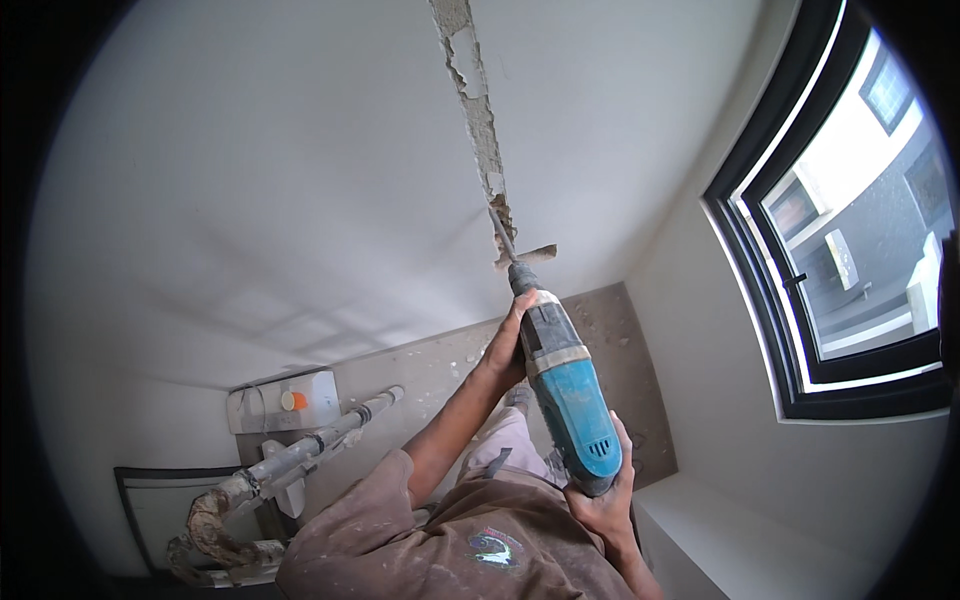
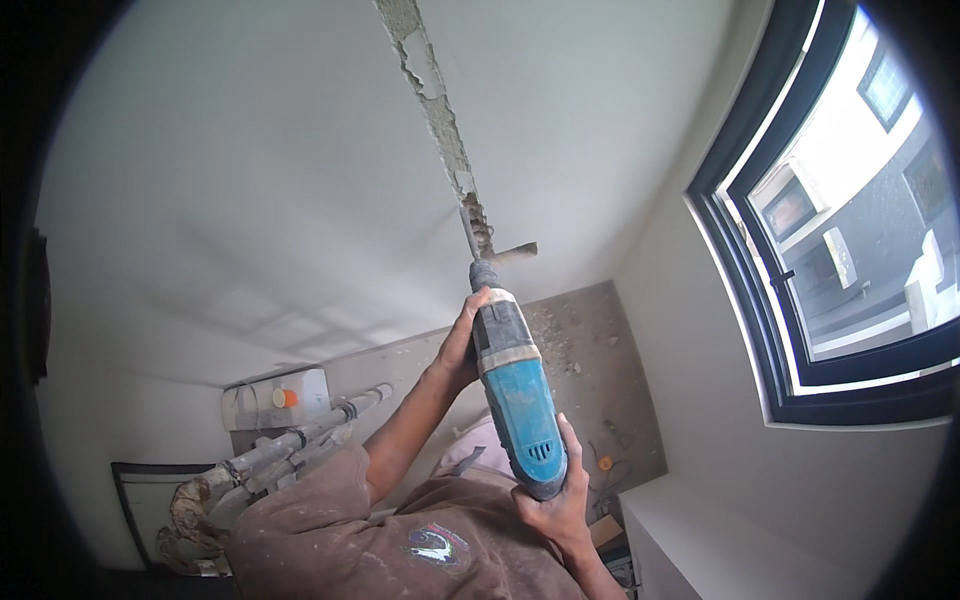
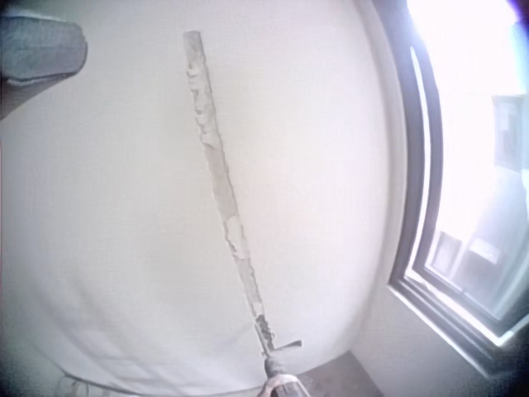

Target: The person uses a hammer drill to carve a vertical channel into a white wall.

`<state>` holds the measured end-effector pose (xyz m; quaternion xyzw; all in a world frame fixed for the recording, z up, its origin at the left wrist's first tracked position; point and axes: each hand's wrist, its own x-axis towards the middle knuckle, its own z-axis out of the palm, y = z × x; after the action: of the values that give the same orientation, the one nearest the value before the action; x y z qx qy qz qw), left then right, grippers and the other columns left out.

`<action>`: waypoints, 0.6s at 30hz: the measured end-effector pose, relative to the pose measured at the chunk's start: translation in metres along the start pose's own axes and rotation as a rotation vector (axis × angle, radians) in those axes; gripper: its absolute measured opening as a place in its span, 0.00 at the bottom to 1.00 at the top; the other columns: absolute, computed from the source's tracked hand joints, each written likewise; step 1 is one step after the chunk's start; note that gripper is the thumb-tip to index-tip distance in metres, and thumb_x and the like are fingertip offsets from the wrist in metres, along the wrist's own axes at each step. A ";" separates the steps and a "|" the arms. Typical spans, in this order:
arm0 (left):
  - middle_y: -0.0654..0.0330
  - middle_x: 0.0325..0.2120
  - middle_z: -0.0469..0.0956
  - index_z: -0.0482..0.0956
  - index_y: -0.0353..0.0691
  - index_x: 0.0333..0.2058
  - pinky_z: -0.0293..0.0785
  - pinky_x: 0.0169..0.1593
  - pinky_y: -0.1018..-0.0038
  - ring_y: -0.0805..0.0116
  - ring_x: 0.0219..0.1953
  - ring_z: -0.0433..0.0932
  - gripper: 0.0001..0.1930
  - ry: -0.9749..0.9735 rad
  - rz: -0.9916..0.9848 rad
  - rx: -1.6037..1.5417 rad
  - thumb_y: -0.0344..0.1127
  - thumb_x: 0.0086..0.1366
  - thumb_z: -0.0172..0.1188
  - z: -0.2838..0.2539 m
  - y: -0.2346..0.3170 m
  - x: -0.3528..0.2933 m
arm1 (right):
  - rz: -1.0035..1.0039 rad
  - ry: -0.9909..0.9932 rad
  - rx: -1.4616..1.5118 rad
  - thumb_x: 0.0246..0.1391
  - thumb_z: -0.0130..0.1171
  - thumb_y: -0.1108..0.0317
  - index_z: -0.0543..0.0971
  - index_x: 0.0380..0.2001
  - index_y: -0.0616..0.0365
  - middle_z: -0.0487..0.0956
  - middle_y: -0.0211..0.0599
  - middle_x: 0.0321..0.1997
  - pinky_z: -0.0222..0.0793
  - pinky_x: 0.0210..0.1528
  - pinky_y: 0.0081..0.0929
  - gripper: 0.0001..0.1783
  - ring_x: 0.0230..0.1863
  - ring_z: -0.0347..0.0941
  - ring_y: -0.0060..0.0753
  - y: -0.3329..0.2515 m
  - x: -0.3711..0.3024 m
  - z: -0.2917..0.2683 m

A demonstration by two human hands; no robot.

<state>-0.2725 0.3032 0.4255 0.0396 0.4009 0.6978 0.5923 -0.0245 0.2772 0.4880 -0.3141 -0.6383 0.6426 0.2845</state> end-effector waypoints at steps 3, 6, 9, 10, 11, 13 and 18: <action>0.62 0.37 0.76 0.72 0.44 0.45 0.76 0.48 0.67 0.68 0.40 0.78 0.27 0.008 -0.007 0.029 0.63 0.63 0.55 -0.002 0.002 0.001 | -0.019 0.002 0.006 0.35 0.56 0.79 0.53 0.66 0.67 0.80 0.47 0.46 0.70 0.53 0.27 0.49 0.47 0.77 0.33 0.003 -0.001 0.000; 0.62 0.34 0.77 0.73 0.43 0.43 0.77 0.46 0.68 0.69 0.37 0.78 0.26 0.027 0.002 0.048 0.62 0.65 0.52 0.002 0.005 0.000 | -0.020 0.013 0.011 0.35 0.56 0.79 0.53 0.66 0.67 0.80 0.48 0.45 0.70 0.53 0.28 0.49 0.47 0.78 0.34 0.001 0.000 0.002; 0.62 0.33 0.77 0.73 0.43 0.42 0.77 0.44 0.68 0.69 0.36 0.78 0.26 0.054 0.003 0.080 0.62 0.66 0.50 0.009 0.008 -0.005 | -0.060 0.016 0.020 0.36 0.57 0.78 0.54 0.66 0.67 0.80 0.49 0.45 0.69 0.55 0.29 0.48 0.48 0.78 0.35 0.012 -0.006 0.001; 0.62 0.34 0.77 0.73 0.42 0.42 0.77 0.44 0.68 0.69 0.36 0.78 0.26 0.065 0.001 0.094 0.62 0.66 0.50 0.009 0.008 -0.006 | -0.046 0.015 0.016 0.36 0.57 0.78 0.54 0.66 0.67 0.80 0.50 0.45 0.69 0.55 0.30 0.48 0.48 0.78 0.36 0.012 -0.005 0.001; 0.62 0.34 0.77 0.73 0.43 0.42 0.77 0.45 0.68 0.69 0.36 0.78 0.26 0.050 0.005 0.089 0.62 0.65 0.51 0.009 0.010 -0.005 | -0.032 0.013 0.011 0.36 0.57 0.78 0.54 0.66 0.67 0.80 0.50 0.46 0.69 0.55 0.30 0.48 0.49 0.78 0.37 0.010 -0.004 0.001; 0.62 0.34 0.77 0.73 0.43 0.43 0.77 0.45 0.68 0.69 0.37 0.78 0.26 0.029 0.011 0.074 0.62 0.64 0.54 0.006 0.009 -0.006 | 0.004 0.007 -0.004 0.36 0.58 0.77 0.54 0.66 0.67 0.80 0.51 0.46 0.69 0.56 0.30 0.48 0.49 0.78 0.38 0.008 -0.004 0.001; 0.62 0.33 0.77 0.73 0.44 0.41 0.77 0.44 0.68 0.69 0.35 0.78 0.25 0.008 0.003 0.027 0.62 0.64 0.53 -0.001 0.023 0.011 | 0.028 -0.044 -0.074 0.36 0.59 0.74 0.55 0.66 0.66 0.81 0.52 0.44 0.71 0.53 0.30 0.49 0.47 0.80 0.41 0.004 0.015 0.002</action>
<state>-0.2939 0.3126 0.4344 0.0454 0.4125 0.6935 0.5890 -0.0354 0.2874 0.4831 -0.3191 -0.6631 0.6294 0.2495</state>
